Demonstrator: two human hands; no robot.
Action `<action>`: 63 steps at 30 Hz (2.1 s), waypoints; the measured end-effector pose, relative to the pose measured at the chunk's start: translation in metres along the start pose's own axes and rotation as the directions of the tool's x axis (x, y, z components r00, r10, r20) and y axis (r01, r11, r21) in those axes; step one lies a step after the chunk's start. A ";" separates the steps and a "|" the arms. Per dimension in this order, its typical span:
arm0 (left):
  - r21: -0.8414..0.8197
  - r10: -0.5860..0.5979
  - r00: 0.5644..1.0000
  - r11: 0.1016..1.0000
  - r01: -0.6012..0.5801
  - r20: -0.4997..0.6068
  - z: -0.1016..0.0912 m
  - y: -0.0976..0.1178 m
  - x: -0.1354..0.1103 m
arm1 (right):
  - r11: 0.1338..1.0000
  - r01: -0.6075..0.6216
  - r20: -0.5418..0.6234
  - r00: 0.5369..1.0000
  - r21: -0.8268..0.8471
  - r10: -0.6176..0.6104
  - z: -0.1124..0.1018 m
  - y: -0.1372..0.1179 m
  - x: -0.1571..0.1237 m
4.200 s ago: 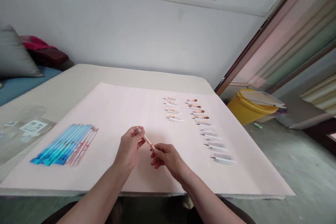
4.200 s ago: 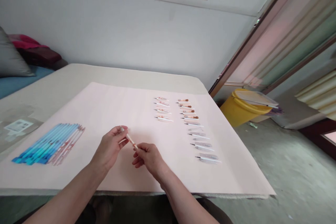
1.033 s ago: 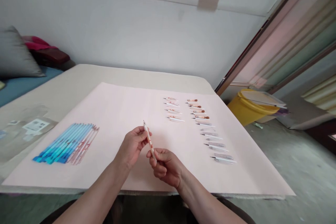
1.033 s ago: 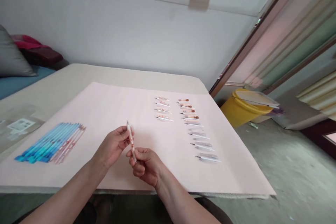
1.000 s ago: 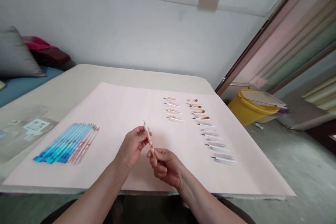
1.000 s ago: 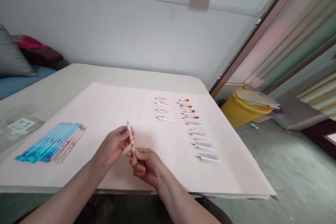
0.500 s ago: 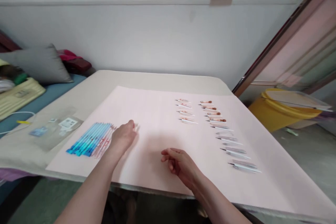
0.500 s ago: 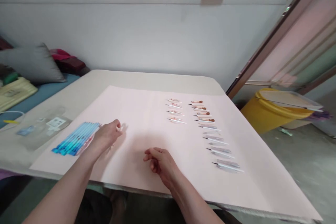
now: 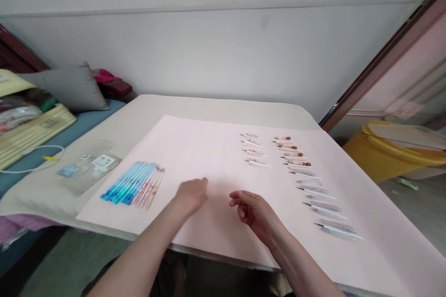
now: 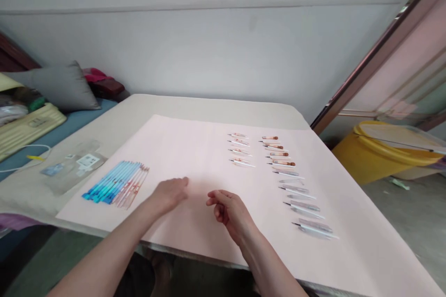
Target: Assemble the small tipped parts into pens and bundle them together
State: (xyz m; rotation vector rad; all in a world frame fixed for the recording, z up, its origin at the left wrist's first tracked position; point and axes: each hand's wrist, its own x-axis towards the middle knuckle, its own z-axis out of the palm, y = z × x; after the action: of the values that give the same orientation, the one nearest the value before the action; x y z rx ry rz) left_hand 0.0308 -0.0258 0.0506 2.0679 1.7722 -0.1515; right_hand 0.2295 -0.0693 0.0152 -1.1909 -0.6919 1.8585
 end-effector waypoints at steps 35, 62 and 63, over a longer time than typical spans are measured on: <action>0.008 0.246 0.958 0.968 -0.249 0.146 0.020 0.058 -0.001 | 0.012 -0.146 -0.116 0.732 -0.989 -0.671 -0.085 -0.043 0.055; -0.963 -0.044 0.967 -0.115 0.243 0.249 0.048 0.082 0.012 | -0.078 -0.024 0.022 0.843 -0.997 -0.538 -0.036 -0.041 0.036; -0.942 -0.048 0.960 -0.214 0.258 0.274 0.049 0.083 0.015 | -0.075 0.003 0.042 0.849 -0.997 -0.526 -0.030 -0.040 0.034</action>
State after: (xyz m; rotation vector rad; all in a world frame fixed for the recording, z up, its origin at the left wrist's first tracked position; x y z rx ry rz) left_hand 0.1224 -0.0391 0.0199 0.4888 1.1318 0.8334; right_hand 0.2626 -0.0188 0.0180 -1.9546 -2.0852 0.3468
